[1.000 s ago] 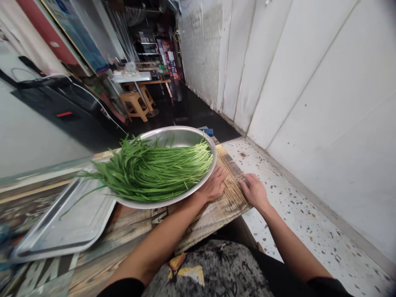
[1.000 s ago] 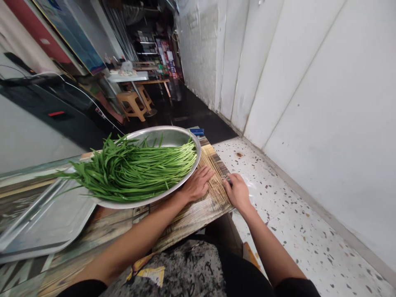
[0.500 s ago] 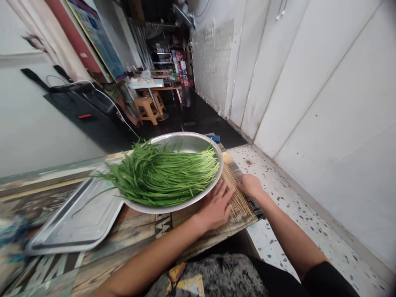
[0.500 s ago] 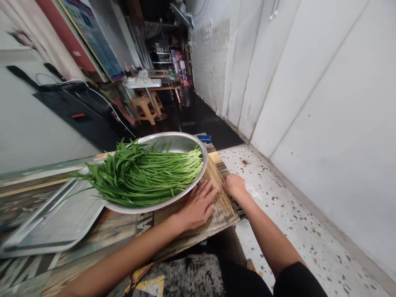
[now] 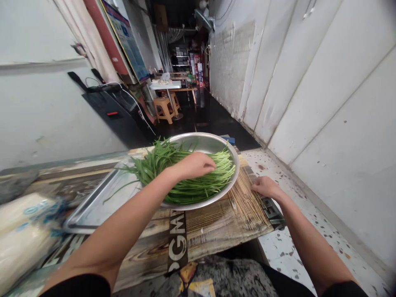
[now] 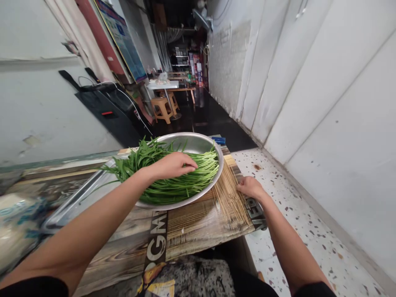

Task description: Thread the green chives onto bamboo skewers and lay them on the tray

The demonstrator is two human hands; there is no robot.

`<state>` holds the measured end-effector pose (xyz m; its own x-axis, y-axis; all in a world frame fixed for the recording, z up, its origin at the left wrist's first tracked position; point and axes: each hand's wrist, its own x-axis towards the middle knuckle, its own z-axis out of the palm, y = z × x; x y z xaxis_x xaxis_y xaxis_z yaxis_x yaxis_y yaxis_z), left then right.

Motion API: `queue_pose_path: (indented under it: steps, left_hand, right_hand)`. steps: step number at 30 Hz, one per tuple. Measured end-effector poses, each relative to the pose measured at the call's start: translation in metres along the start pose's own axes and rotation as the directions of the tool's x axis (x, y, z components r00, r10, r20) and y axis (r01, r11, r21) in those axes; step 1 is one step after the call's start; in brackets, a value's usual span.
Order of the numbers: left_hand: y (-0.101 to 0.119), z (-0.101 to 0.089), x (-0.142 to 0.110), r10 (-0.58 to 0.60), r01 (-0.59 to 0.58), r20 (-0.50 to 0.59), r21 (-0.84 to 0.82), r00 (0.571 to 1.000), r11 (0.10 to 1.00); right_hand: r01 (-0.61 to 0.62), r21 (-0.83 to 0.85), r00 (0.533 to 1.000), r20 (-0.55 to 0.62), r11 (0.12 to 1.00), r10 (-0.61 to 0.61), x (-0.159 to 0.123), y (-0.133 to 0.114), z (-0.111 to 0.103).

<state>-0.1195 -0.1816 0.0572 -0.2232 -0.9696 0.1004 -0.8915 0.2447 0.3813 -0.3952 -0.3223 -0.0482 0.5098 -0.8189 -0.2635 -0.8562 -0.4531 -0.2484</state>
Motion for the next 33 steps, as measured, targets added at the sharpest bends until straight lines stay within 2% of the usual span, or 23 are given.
queue_pose_path:
  steps: [2,5,10,12,15,20,23,27,30,31,33]
  left_hand:
    - [-0.006,0.020,0.001,0.013,-0.020,0.072,0.093,0.997,0.995]
    - [-0.010,0.036,-0.002,0.015,-0.027,0.051,0.240,0.999,0.970]
    - [-0.039,0.029,-0.018,-0.075,-0.003,0.245,0.302,0.967,0.953]
    - [-0.051,0.029,-0.027,-0.120,0.027,0.284,0.309,0.951,0.951]
    - [-0.056,0.037,-0.041,-0.185,0.096,0.255,0.324,0.949,0.941]
    - [-0.038,0.058,-0.043,-0.355,0.299,0.135,0.316,0.925,0.900]
    - [-0.024,0.068,-0.035,-0.497,0.465,0.052,0.276,0.866,0.841]
    - [-0.015,0.077,-0.028,-0.665,0.654,-0.037,0.229,0.746,0.721]
    - [-0.013,0.069,-0.026,-0.705,0.694,-0.018,0.196,0.709,0.692]
    - [-0.012,0.061,-0.025,-0.704,0.691,0.009,0.182,0.710,0.700]
    - [-0.008,0.042,-0.021,-0.665,0.652,0.063,0.149,0.744,0.743]
  right_hand:
    - [-0.006,0.102,1.000,-0.016,0.995,0.008,-0.001,0.004,0.002]
    - [-0.006,0.162,0.999,-0.037,0.987,0.012,-0.002,0.008,0.006]
    - [0.016,0.233,0.997,-0.075,0.972,0.002,-0.001,0.016,0.015]
    - [0.036,0.267,0.996,-0.084,0.963,-0.014,0.000,0.021,0.018]
    - [0.050,0.298,0.996,-0.084,0.953,-0.026,0.003,0.024,0.020]
    - [-0.012,0.223,0.994,-0.103,0.975,0.036,0.007,0.018,0.016]
    - [-0.052,0.212,0.994,-0.086,0.976,0.071,0.008,0.013,0.012]
    - [-0.036,0.261,0.997,-0.058,0.965,0.053,0.008,0.014,0.013]
    - [0.003,0.356,0.999,-0.046,0.935,0.014,0.006,0.021,0.015]
    - [0.012,0.387,0.999,-0.048,0.922,0.007,0.005,0.023,0.015]
    - [0.027,0.429,0.996,-0.085,0.903,0.010,0.001,0.022,0.010]
